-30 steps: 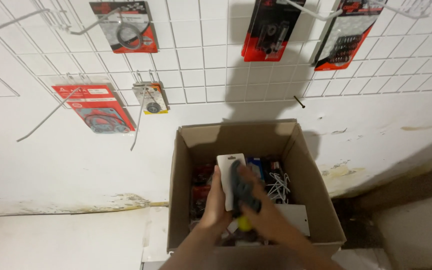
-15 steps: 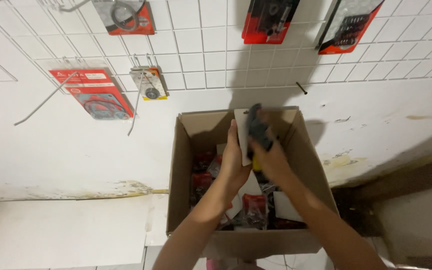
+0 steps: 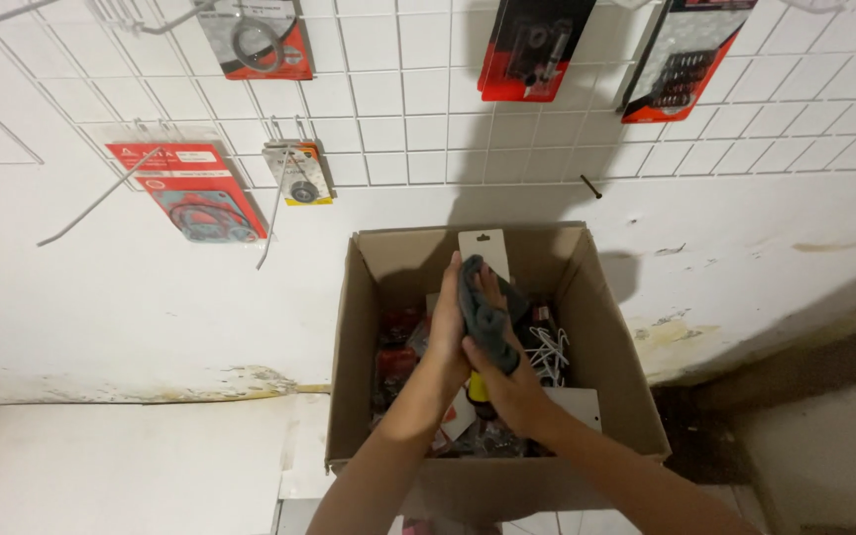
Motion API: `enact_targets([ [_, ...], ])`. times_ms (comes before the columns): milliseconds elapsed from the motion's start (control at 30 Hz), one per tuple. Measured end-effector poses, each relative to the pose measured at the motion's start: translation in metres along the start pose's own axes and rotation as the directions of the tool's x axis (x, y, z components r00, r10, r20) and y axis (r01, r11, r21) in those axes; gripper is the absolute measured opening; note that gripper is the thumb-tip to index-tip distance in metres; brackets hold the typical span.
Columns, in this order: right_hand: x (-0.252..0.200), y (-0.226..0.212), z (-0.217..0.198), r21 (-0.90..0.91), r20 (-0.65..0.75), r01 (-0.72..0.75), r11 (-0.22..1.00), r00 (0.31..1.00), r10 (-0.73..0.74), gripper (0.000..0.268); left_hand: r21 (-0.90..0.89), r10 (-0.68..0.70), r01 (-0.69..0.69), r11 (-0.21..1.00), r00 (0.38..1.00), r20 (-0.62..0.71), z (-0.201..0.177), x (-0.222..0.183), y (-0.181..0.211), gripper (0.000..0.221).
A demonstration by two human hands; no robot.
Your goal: Wipe auto parts with a cloth and hang them on a wire grid rack.
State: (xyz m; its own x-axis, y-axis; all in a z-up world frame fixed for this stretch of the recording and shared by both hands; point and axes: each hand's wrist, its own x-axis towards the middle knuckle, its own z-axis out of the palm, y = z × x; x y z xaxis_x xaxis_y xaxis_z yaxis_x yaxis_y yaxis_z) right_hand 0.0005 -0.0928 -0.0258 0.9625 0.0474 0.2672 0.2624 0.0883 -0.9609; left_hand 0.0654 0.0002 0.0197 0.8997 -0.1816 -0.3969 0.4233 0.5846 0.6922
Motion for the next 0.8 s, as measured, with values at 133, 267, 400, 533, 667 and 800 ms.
enact_targets([
  [133, 0.054, 0.015, -0.026, -0.145, -0.352, -0.595, 0.791, 0.778, 0.521, 0.110, 0.031, -0.065, 0.064, 0.997, 0.997, 0.041, 0.025, -0.021, 0.007, 0.099],
  [267, 0.038, 0.003, -0.013, -0.046, -0.270, -0.285, 0.957, 0.926, 0.263, 0.063, -0.089, -0.076, 0.083, 0.993, 0.994, 0.081, 0.004, 0.025, -0.022, 0.086],
  [400, 0.004, 0.019, -0.018, -0.118, 0.056, -0.221, 0.968, 0.972, 0.229, 0.056, 0.093, -0.025, 0.018, 0.995, 0.998, 0.065, -0.005, 0.004, -0.011, 0.092],
  [533, 0.061, 0.012, -0.027, -0.225, -0.339, -0.445, 0.867, 0.870, 0.359, 0.099, -0.045, -0.121, 0.127, 0.991, 0.984, 0.128, 0.020, -0.021, 0.004, 0.084],
  [667, 0.060, 0.028, -0.017, -0.255, -0.121, 0.114, 0.960, 0.982, -0.148, 0.066, -0.138, -0.114, 0.135, 0.981, 0.981, 0.156, -0.021, 0.047, -0.037, 0.071],
  [800, 0.041, 0.023, -0.013, -0.224, 0.243, 0.577, 0.786, 0.814, -0.528, 0.068, -0.223, -0.122, 0.140, 0.965, 0.988, 0.092, -0.047, 0.081, -0.043, 0.060],
])
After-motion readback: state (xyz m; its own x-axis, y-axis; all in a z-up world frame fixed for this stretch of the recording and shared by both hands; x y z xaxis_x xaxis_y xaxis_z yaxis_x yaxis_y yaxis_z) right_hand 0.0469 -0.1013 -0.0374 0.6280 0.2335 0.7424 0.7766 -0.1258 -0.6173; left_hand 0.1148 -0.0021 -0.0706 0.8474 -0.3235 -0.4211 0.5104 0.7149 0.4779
